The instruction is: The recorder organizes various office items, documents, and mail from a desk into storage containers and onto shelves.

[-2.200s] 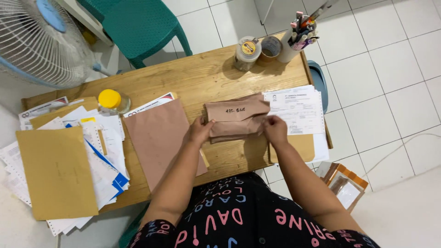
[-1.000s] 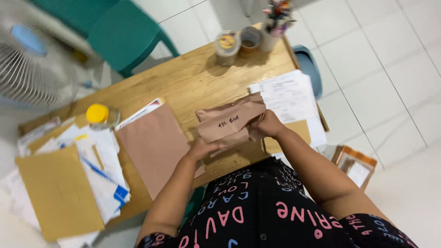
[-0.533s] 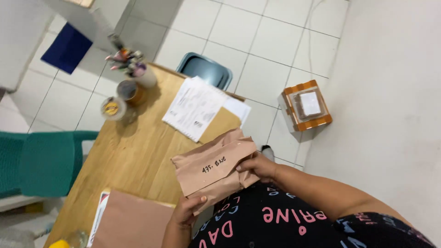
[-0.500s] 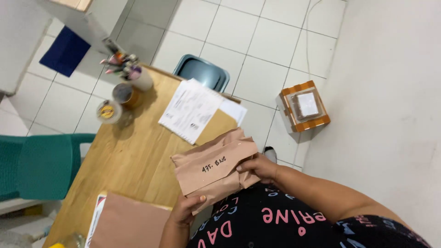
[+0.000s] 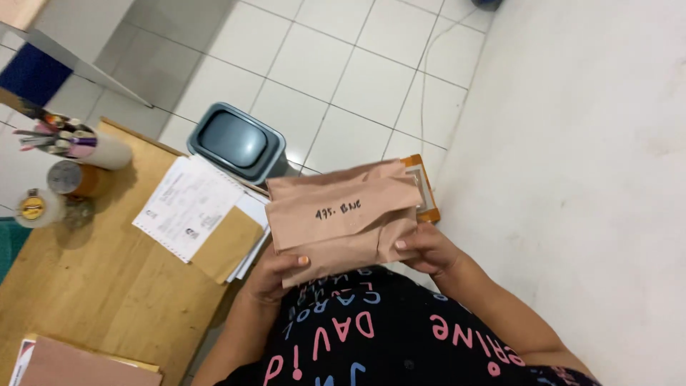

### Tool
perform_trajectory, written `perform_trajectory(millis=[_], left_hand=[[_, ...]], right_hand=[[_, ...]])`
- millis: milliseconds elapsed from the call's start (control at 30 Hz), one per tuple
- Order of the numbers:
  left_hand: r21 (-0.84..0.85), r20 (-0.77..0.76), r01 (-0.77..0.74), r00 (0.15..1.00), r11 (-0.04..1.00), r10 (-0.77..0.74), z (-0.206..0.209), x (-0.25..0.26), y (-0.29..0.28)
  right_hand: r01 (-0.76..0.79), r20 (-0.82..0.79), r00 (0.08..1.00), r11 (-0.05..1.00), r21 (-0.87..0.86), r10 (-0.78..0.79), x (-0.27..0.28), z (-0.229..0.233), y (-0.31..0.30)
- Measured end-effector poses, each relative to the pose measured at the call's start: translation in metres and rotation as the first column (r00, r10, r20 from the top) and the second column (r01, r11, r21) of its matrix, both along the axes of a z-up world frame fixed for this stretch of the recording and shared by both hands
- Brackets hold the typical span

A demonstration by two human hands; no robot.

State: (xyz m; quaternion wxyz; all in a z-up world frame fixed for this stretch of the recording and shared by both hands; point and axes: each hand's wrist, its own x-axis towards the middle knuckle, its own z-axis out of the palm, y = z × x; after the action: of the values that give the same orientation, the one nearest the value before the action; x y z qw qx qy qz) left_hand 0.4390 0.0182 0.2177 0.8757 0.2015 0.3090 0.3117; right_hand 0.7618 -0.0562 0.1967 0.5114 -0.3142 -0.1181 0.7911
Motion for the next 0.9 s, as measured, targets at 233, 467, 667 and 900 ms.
perform_trajectory(millis=[233, 467, 667, 900], left_hand=[[0.1, -0.085, -0.11, 0.989, 0.989, 0.119, 0.013, 0.026, 0.034], [0.126, -0.172, -0.214, 0.957, 0.969, 0.234, 0.016, 0.005, 0.106], [0.146, -0.232, -0.261, 0.928, 0.954, 0.29, 0.012, 0.017, 0.21], [0.093, -0.168, -0.057, 0.983, 0.994, 0.072, -0.002, 0.065, 0.317]], right_hand=[[-0.072, 0.018, 0.997, 0.994, -0.077, 0.074, 0.026, -0.018, 0.071], [-0.2, 0.034, 0.979, 0.979, -0.035, 0.202, -0.001, 0.0, 0.199], [-0.165, 0.081, 0.981, 0.979, -0.124, 0.175, 0.01, 0.014, 0.29], [-0.027, 0.094, 0.994, 0.958, -0.284, 0.056, 0.056, 0.005, 0.367]])
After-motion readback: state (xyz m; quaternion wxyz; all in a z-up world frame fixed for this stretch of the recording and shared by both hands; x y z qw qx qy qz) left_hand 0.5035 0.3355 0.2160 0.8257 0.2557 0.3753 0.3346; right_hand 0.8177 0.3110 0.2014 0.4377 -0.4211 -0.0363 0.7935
